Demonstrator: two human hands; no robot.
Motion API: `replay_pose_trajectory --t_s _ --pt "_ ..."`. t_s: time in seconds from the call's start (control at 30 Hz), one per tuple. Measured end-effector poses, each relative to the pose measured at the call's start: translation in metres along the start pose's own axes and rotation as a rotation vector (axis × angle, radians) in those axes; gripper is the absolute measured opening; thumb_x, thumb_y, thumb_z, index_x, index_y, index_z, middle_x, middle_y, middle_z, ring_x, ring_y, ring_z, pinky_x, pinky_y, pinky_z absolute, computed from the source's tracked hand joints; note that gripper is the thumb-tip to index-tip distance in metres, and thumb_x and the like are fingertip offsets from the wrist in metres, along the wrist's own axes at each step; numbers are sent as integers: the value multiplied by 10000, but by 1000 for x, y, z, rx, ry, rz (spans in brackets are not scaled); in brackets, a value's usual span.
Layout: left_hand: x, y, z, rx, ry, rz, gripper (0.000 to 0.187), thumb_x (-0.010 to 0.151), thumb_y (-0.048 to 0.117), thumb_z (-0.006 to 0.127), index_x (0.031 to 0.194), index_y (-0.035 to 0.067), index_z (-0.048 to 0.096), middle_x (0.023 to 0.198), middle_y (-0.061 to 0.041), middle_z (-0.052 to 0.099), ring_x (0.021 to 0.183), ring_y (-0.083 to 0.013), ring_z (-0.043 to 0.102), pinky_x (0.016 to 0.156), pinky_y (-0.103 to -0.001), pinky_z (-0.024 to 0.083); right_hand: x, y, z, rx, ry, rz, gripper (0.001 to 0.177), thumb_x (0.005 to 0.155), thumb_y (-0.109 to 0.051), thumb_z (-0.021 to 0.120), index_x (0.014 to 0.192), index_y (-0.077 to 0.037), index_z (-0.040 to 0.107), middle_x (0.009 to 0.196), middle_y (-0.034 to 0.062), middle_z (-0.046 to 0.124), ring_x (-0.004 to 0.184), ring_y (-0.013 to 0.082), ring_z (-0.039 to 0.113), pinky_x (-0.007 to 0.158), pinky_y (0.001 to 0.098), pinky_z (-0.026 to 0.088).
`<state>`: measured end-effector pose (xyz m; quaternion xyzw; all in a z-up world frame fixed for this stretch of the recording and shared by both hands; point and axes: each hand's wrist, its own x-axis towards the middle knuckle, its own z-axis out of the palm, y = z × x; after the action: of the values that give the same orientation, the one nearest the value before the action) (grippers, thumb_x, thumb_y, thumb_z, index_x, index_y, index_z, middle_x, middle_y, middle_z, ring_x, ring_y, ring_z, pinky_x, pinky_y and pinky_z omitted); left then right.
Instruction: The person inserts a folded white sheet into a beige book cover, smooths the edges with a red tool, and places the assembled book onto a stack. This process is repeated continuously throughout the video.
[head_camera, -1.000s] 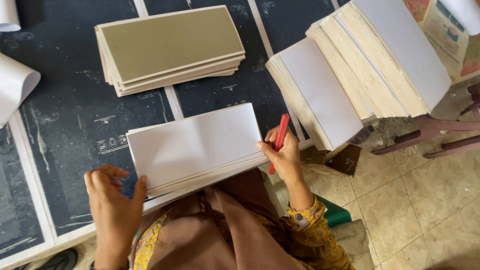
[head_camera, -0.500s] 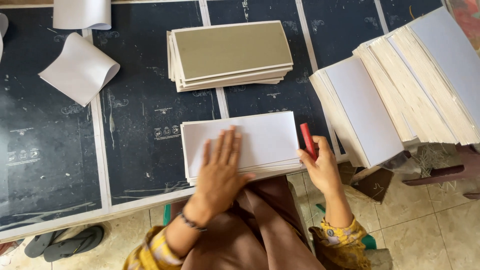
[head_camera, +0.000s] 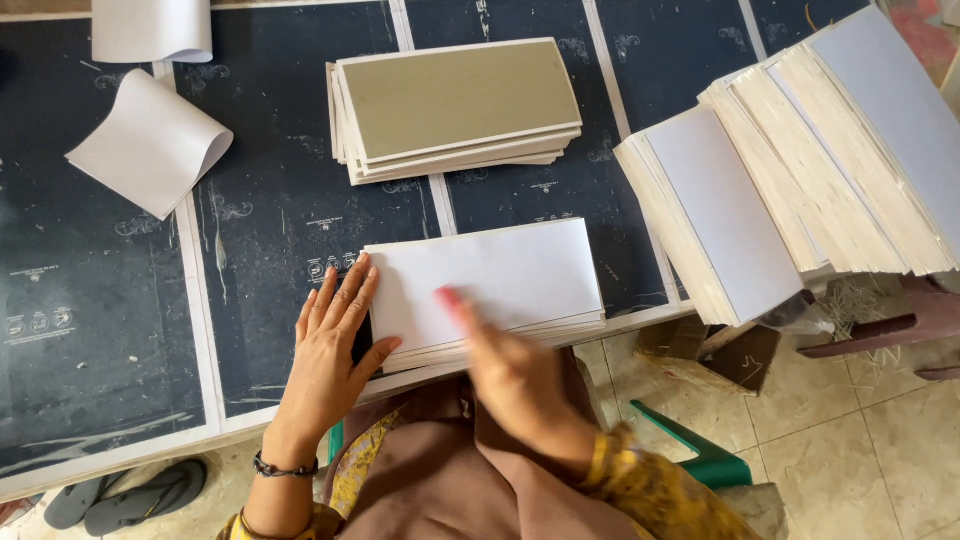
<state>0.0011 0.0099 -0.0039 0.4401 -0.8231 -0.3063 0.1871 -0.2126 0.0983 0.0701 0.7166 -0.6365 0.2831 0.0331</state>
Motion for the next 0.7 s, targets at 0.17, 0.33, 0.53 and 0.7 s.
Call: replay_pose_trajectory --t_s 0.17,0.33,0.53,0.7 --pt "6 -7 -1 -38 10 -12 851 876 510 719 1621 256 395 1711 43 328 1590 -292 211 1249 -499 110 -65 113 17 -246 95 350 440 939 -130 678 1378 -117 704 1109 146 793 845 357 759 674 443 585" --pt "5 -6 -2 -87 26 -17 861 858 474 758 1613 243 414 1694 18 371 1571 -299 267 1243 -518 124 -5 36 39 -112 36 325 467 886 -6 655 1352 -21 675 844 241 772 670 433 731 569 531 553" --pt "5 -6 -3 -113 76 -7 978 780 509 821 1615 201 416 1665 -48 412 1536 -348 332 1234 -540 195 23 29 106 -84 -111 -60 483 916 -180 678 1398 -178 655 756 -21 731 524 211 689 458 392 546" --pt "6 -4 -7 -149 59 -43 914 790 479 823 1582 201 460 1676 -11 405 1555 -321 309 1249 -516 171 22 141 23 -194 -243 584 417 948 -278 632 1357 -283 711 1105 70 798 914 434 755 769 567 591"
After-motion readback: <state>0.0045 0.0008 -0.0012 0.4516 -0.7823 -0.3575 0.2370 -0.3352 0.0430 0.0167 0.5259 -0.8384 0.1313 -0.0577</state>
